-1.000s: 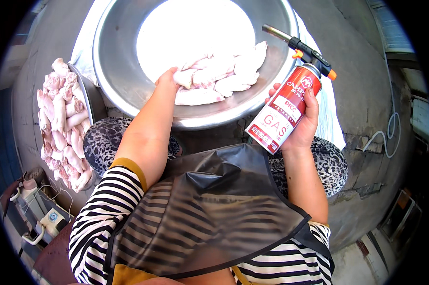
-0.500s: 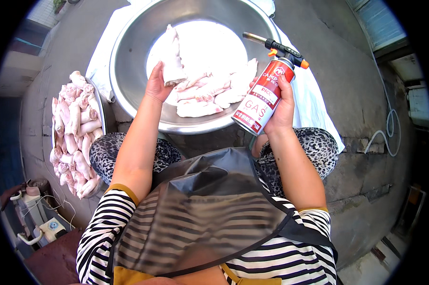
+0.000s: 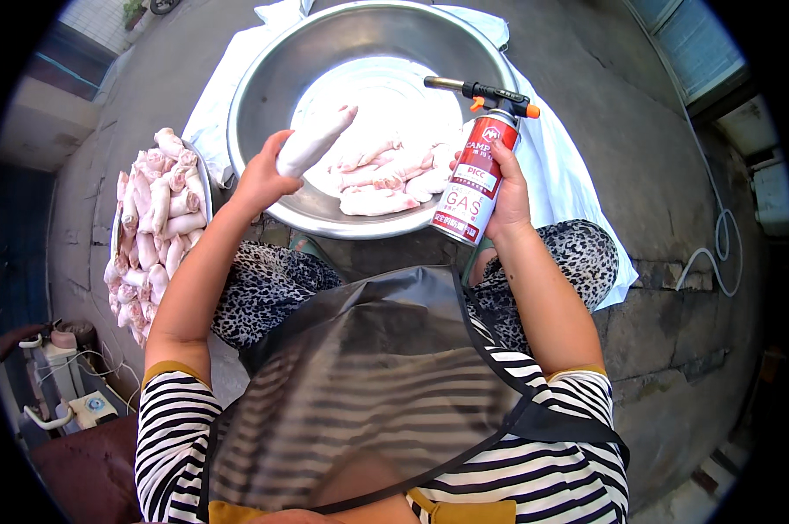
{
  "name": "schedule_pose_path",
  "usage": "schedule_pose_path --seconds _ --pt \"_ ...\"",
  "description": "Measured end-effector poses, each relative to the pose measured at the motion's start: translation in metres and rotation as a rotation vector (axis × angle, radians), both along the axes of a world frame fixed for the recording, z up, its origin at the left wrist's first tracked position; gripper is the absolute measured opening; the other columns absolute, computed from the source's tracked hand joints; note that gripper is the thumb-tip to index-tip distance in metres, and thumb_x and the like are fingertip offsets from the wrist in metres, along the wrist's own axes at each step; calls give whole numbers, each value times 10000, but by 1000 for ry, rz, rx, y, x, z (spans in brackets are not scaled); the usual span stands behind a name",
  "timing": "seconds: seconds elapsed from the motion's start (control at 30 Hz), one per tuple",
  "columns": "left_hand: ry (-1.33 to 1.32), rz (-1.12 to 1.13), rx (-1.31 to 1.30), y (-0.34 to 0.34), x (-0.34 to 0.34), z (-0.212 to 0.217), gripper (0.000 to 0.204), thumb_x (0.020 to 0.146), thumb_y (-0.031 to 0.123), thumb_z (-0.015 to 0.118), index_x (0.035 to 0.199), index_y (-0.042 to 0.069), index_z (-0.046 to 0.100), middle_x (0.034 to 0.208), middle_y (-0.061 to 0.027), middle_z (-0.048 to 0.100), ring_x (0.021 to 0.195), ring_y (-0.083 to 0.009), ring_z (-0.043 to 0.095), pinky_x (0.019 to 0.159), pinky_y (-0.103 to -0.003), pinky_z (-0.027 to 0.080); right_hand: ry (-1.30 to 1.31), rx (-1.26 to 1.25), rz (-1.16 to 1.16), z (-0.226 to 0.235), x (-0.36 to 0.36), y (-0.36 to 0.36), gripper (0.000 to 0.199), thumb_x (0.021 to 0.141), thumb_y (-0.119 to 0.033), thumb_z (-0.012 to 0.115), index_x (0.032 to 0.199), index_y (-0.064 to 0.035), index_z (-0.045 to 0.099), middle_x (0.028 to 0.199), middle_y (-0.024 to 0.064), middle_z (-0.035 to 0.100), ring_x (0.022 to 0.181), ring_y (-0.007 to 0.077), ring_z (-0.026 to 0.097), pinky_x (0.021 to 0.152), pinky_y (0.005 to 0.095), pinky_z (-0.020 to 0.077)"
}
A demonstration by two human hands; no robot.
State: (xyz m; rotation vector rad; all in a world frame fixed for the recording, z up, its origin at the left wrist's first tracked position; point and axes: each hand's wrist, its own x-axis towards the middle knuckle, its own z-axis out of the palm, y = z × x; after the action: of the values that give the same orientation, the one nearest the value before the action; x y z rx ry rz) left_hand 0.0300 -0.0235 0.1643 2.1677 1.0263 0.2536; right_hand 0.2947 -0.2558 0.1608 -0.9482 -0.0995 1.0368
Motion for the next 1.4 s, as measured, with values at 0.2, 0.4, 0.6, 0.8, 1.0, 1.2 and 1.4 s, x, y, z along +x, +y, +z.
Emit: schedule_pose_path --seconds 0.2,0.4,0.6,0.8,1.0,1.2,1.4 --pt "176 -59 557 25 -36 20 487 655 85 641 1132 103 545 1025 -122 628 973 -335 580 828 -420 483 17 -15 164 7 -7 -10 534 858 -405 585 1142 34 477 928 177 644 806 238 673 705 339 579" --pt "95 -88 652 32 -38 10 443 621 15 623 1056 88 583 965 -107 613 931 -338 561 824 -408 468 17 4 337 3 -12 -9 524 853 -380 584 1173 20 474 963 175 648 835 232 673 729 337 576" --pt "42 -132 656 29 -31 9 426 623 -13 606 1035 92 601 968 -97 602 931 -332 553 819 -399 472 35 -22 418 -2 -15 -6 565 850 -389 583 1198 41 464 992 190 638 850 247 674 733 360 581" --pt "42 -147 707 30 -28 8 431 624 -6 600 1032 134 598 1008 -56 589 983 -297 551 756 -396 506 84 -34 516 -8 -14 -7 559 851 -392 583 1179 48 480 1002 199 639 837 255 677 737 358 580" --pt "18 -163 708 29 -26 6 426 619 -5 616 1026 116 581 1038 -58 592 1025 -293 547 780 -394 513 105 -54 520 -10 -16 -6 557 845 -398 589 1164 48 491 1005 196 638 834 258 678 728 354 581" --pt "-1 -191 726 25 -26 11 431 619 -17 632 1026 115 579 1042 -52 591 1042 -282 545 785 -387 519 73 -75 538 -10 -15 -6 556 838 -399 595 1152 49 494 997 185 638 831 250 677 713 346 581" --pt "-28 -236 724 22 -28 11 441 615 -33 629 1030 109 587 1052 -54 595 1040 -280 545 804 -383 513 62 -111 569 -9 -15 -7 564 831 -408 597 1147 49 495 984 184 640 822 243 678 699 339 582"
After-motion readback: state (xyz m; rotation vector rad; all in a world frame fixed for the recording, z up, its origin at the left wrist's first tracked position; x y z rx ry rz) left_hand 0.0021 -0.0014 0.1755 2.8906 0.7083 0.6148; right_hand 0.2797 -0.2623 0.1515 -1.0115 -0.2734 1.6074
